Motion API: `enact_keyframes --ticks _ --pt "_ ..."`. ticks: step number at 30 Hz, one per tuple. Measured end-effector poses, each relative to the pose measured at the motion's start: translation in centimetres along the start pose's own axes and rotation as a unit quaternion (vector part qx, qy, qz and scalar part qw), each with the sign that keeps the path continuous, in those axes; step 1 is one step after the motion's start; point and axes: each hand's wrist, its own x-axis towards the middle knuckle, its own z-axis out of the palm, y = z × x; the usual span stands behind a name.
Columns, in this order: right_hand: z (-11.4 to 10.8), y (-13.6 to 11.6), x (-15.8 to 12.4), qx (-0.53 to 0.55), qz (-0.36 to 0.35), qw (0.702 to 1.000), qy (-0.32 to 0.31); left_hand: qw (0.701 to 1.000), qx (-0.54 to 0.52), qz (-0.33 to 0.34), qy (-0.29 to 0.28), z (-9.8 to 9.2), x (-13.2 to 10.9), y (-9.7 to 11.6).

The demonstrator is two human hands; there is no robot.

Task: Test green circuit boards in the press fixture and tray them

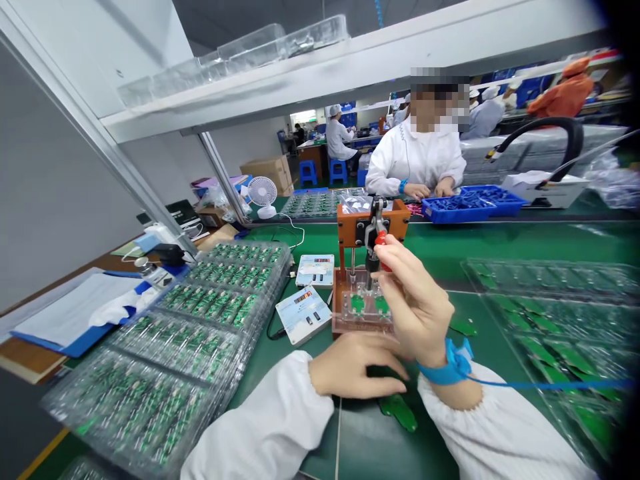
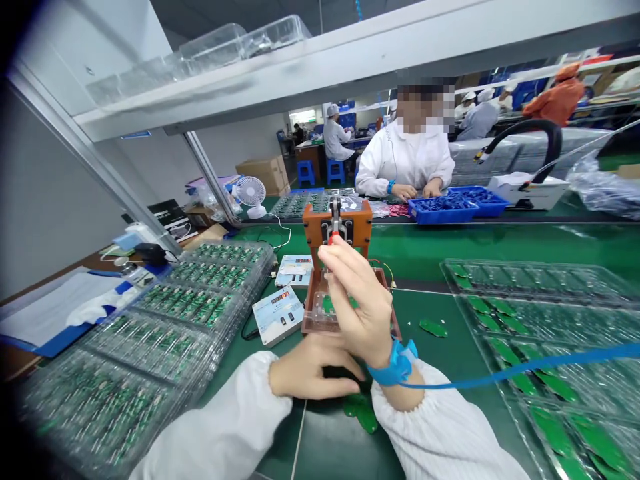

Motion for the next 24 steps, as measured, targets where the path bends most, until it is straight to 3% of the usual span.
enact_keyframes --ticks 3,5,6,8,10,13,18,24 --pt "0.0 -0.1 0.2 -0.016 -0.015 1.000 0.000 0.987 -0.054 -0.087 0.121 -4.1 -0.9 0.0" --pt "0.2 0.0 0.2 -0.015 -0.022 1.000 0.005 0.965 0.023 -0.163 0.203 -7.1 -1.3 -1.4" --pt "0.3 0.0 0.2 -0.012 -0.022 1.000 0.007 0.957 0.076 -0.199 0.197 -8.5 -1.4 -2.4" --pt "0.3 0.0 0.2 -0.004 -0.021 1.000 0.003 0.936 0.184 -0.288 0.081 -10.9 -1.5 -4.7" --pt "0.1 0.1 0.3 -0.002 -0.026 1.000 -0.008 0.890 0.244 -0.380 -0.065 -12.4 -1.5 -6.5" --pt "-0.2 0.0 0.5 -0.011 -0.043 0.999 -0.019 0.839 0.275 -0.429 -0.191 -13.4 -1.0 -8.0" --pt "-0.4 0.0 0.6 -0.016 -0.035 0.999 -0.019 0.812 0.296 -0.434 -0.253 -13.6 -0.1 -8.5" --pt "-0.2 0.0 0.5 -0.021 -0.041 0.999 -0.017 0.813 0.287 -0.433 -0.263 -13.4 -0.5 -9.8"
